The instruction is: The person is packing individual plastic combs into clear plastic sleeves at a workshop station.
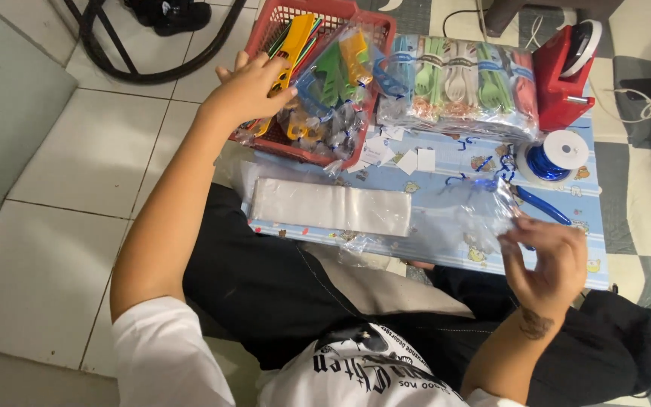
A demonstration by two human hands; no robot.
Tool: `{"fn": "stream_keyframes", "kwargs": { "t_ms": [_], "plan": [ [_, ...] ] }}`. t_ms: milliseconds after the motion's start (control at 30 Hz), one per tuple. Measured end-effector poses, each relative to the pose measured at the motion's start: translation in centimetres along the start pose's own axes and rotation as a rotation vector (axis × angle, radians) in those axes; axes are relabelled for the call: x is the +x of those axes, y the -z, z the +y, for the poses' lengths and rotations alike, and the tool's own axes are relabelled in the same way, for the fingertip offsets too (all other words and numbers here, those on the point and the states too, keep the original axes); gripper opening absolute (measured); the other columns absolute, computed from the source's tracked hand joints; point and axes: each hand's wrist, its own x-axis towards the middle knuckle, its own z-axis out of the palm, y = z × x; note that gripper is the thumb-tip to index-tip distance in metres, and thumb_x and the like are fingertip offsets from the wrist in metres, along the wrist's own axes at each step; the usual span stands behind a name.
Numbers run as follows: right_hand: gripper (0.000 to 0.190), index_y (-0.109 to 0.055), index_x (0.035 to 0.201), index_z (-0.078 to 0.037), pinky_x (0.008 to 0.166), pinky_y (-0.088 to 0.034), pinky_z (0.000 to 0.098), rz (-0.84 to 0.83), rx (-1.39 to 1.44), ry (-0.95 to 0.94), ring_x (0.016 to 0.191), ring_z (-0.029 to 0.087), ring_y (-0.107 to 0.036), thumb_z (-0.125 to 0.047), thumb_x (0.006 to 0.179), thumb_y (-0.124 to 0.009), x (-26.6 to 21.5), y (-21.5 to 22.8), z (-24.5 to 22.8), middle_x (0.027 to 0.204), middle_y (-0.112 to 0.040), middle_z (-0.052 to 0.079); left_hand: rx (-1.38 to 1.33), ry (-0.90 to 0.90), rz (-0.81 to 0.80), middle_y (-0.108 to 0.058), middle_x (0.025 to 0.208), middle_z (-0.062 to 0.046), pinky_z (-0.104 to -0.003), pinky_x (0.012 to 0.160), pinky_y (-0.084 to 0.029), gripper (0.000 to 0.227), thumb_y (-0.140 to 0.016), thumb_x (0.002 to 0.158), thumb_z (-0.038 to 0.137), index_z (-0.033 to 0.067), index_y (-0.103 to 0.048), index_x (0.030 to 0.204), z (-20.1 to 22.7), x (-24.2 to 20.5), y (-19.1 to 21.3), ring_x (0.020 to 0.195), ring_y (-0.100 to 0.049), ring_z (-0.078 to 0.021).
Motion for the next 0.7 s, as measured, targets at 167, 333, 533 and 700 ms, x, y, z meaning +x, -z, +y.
{"fn": "stream_keyframes", "kwargs": {
  "t_ms": [167, 333, 533, 700],
  "plan": [
    [0.016, -0.053, 0.082, 0.004, 0.074, -0.045, 0.0320, -0.076, -0.018, -0.003, 0.082, 0.026, -0.057, 0.016, 0.081, -0.064, 6.6, -1.8, -1.2, 0.086, -0.057, 0.018, 0.033, -0.059, -0.033, -0.029, 0.122, -0.016, -0.058, 0.083, -0.025, 0.041, -0.044, 0.083, 0.033, 0.0091, -0.039, 0.116, 0.7, 0.3, -0.4, 0.112, -0.030, -0.0332],
    [0.015, -0.046, 0.086, 0.012, 0.077, -0.050, 0.0479, 0.130, 0.070, 0.259, 0.080, 0.032, -0.048, 0.016, 0.081, -0.060, 7.1, -0.7, 1.5, 0.080, -0.051, 0.025, 0.133, -0.177, 0.127, -0.046, 0.109, -0.012, -0.049, 0.074, -0.033, 0.043, -0.056, 0.075, 0.007, 0.0100, -0.043, 0.116, 1.1, 0.0, -0.7, 0.103, -0.042, -0.0305],
    [0.017, -0.052, 0.088, 0.001, 0.082, -0.038, 0.0381, -0.024, -0.102, 0.014, 0.088, 0.031, -0.053, 0.014, 0.082, -0.061, 3.4, -1.8, -0.9, 0.089, -0.054, 0.015, 0.451, -0.279, 0.392, -0.047, 0.099, -0.013, -0.055, 0.072, -0.026, 0.047, -0.055, 0.060, -0.012, 0.0094, -0.052, 0.101, 1.9, -1.3, -0.4, 0.086, -0.043, -0.0316],
    [0.017, -0.052, 0.090, 0.002, 0.078, -0.044, 0.0312, -0.374, 0.074, -0.250, 0.088, 0.024, -0.052, 0.007, 0.074, -0.057, -1.7, -4.1, -0.6, 0.092, -0.051, 0.012, 0.623, -0.358, 0.718, -0.043, 0.088, -0.004, -0.035, 0.067, -0.025, 0.042, -0.055, 0.054, -0.014, 0.0135, -0.052, 0.086, 5.8, -6.1, 4.4, 0.082, -0.034, -0.0219]
  ]
}}
